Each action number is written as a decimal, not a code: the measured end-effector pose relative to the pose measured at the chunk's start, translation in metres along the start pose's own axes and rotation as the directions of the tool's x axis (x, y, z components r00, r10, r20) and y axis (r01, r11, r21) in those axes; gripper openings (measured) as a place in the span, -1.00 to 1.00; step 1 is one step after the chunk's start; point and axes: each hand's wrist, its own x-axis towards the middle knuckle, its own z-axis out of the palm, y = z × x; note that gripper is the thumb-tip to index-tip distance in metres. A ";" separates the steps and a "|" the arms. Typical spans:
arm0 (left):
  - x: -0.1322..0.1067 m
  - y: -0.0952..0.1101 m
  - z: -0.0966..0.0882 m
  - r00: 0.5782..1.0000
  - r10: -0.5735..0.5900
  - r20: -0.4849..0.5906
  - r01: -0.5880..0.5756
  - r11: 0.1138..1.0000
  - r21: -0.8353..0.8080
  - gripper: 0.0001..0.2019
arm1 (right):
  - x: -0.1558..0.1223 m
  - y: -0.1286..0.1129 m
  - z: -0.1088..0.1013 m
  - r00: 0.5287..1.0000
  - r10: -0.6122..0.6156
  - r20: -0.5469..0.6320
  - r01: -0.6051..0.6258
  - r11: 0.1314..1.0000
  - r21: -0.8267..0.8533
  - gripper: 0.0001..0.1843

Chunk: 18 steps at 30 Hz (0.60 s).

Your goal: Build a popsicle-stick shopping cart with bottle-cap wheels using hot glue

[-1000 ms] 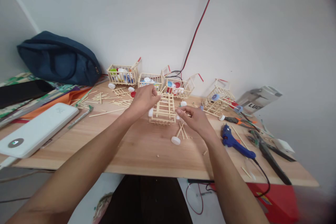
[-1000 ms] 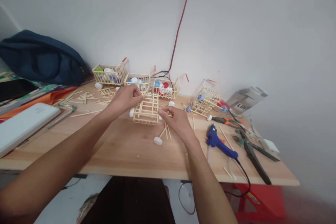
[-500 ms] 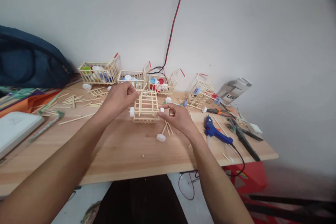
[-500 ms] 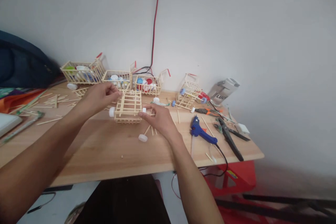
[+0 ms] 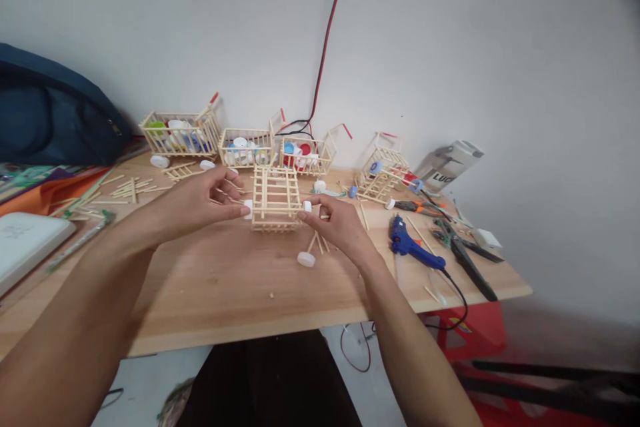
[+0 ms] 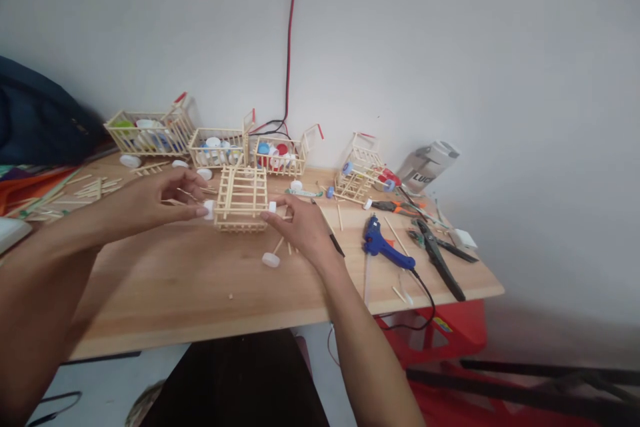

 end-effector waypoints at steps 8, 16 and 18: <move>-0.001 -0.013 0.011 0.990 0.104 0.097 -0.102 0.995 -0.021 -0.69 | 0.000 0.000 0.002 1.000 0.008 -0.005 -0.008 1.000 0.018 -0.62; -0.002 -0.009 0.014 0.992 0.074 0.106 -0.063 0.993 -0.098 -0.69 | -0.001 0.002 0.003 1.000 0.025 -0.015 -0.025 1.000 0.001 -0.62; -0.002 -0.009 0.014 0.991 0.086 0.107 -0.076 0.993 -0.090 -0.70 | -0.001 0.001 0.002 0.999 0.034 0.002 -0.034 0.999 0.009 -0.62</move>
